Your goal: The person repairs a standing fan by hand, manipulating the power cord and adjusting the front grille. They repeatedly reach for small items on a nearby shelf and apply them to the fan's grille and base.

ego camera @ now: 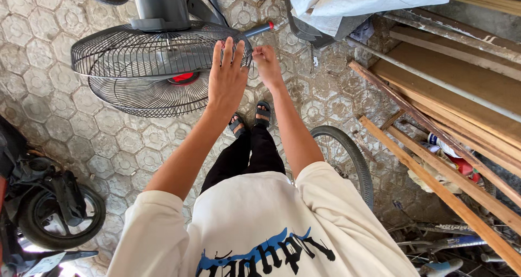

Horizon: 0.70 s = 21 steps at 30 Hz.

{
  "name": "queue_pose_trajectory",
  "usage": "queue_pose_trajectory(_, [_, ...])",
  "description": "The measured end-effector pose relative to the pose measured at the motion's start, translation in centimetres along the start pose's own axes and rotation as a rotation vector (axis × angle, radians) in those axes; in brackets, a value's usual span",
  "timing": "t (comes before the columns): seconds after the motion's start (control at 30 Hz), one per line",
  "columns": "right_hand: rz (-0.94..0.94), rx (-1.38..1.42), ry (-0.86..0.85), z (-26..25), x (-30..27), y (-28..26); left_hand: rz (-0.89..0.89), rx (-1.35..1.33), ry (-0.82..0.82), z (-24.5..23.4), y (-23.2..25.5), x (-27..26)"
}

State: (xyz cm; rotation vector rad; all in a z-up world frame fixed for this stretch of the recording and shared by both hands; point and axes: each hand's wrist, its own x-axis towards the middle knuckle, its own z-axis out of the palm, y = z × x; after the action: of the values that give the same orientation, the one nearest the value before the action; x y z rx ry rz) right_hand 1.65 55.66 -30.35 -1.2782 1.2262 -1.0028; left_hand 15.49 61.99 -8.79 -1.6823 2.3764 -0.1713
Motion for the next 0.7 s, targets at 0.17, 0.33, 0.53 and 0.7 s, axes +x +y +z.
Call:
queue_pose_trajectory(0.17, [0.212,0.333,-0.036,-0.3,0.2,1.2,-0.011,-0.063,0.073,0.8,-0.6,-0.2])
queue_pose_trajectory(0.33, [0.251,0.351,-0.086,-0.2,-0.2,0.1,-0.005,-0.067,0.092,0.9,-1.2,-0.6])
queue_pose_trajectory(0.53, [0.008,0.171,-0.126,-0.7,0.2,-0.6,0.019,-0.042,0.132,1.0,-1.0,-0.9])
queue_pose_trajectory(0.7, [-0.143,-0.183,-0.070,-1.6,0.4,-3.2,0.041,-0.015,0.165,1.0,-0.8,-1.0])
